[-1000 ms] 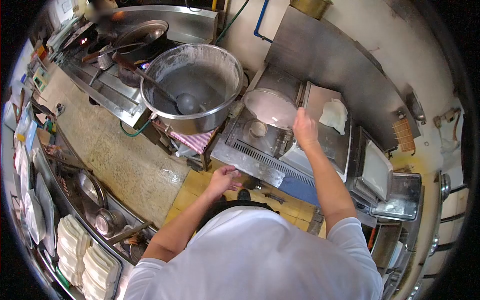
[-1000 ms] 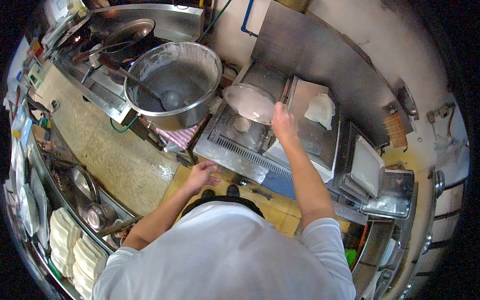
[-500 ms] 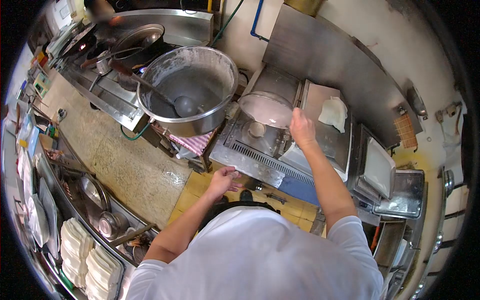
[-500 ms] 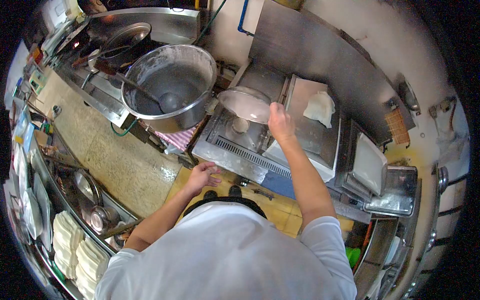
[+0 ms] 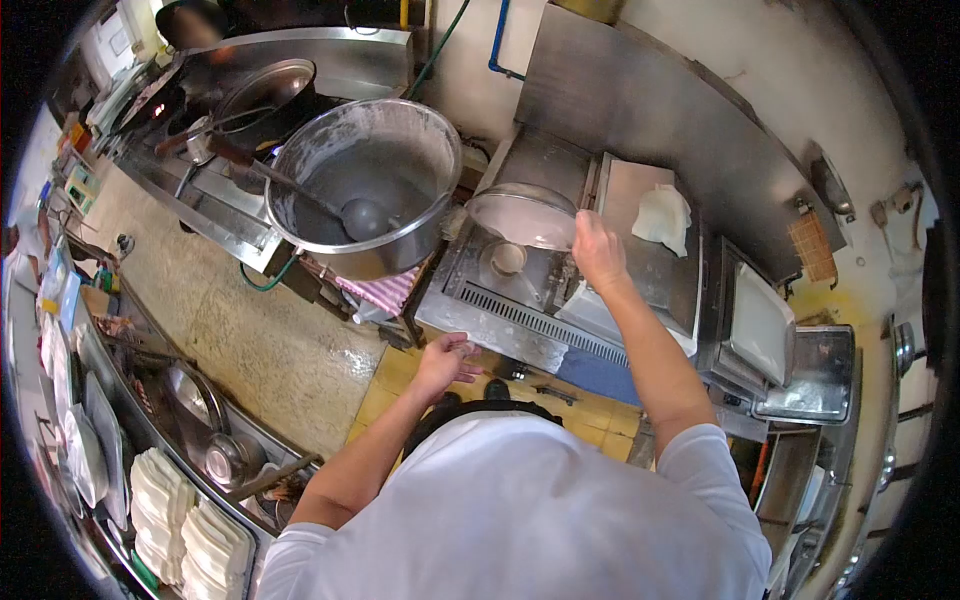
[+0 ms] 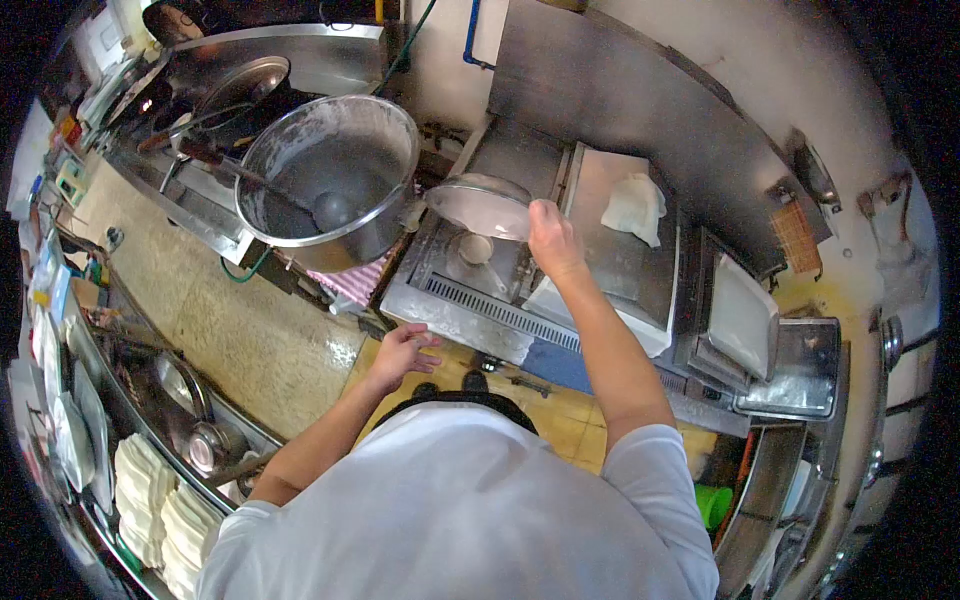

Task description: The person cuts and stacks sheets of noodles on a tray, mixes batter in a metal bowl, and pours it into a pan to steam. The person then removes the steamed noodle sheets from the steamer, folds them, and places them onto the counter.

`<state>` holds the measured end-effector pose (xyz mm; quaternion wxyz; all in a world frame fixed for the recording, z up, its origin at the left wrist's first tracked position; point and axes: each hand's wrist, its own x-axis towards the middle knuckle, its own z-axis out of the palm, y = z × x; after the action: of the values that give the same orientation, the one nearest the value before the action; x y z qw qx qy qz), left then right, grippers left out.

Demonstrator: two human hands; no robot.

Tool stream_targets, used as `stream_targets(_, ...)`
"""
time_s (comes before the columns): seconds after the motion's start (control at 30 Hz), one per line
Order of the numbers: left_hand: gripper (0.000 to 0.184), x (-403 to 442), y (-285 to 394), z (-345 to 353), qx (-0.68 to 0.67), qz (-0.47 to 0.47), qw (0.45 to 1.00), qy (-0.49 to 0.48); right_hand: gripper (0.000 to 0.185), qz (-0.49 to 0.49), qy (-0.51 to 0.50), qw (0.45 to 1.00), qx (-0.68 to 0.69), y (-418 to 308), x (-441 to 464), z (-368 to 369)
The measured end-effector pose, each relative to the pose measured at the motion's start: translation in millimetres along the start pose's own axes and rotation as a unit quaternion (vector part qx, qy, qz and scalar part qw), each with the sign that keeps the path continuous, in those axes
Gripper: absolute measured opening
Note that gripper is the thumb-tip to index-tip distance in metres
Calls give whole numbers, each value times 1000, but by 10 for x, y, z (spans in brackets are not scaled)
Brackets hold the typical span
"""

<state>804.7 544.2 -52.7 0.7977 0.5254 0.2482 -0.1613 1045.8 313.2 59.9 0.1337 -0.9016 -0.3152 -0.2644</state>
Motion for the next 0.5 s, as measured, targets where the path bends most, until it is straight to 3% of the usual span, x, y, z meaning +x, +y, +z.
stream_targets(0.5, 50, 2, 50, 45, 8, -5, 1000, 5, 20, 15, -13, 1000, 9, 61, -15, 43)
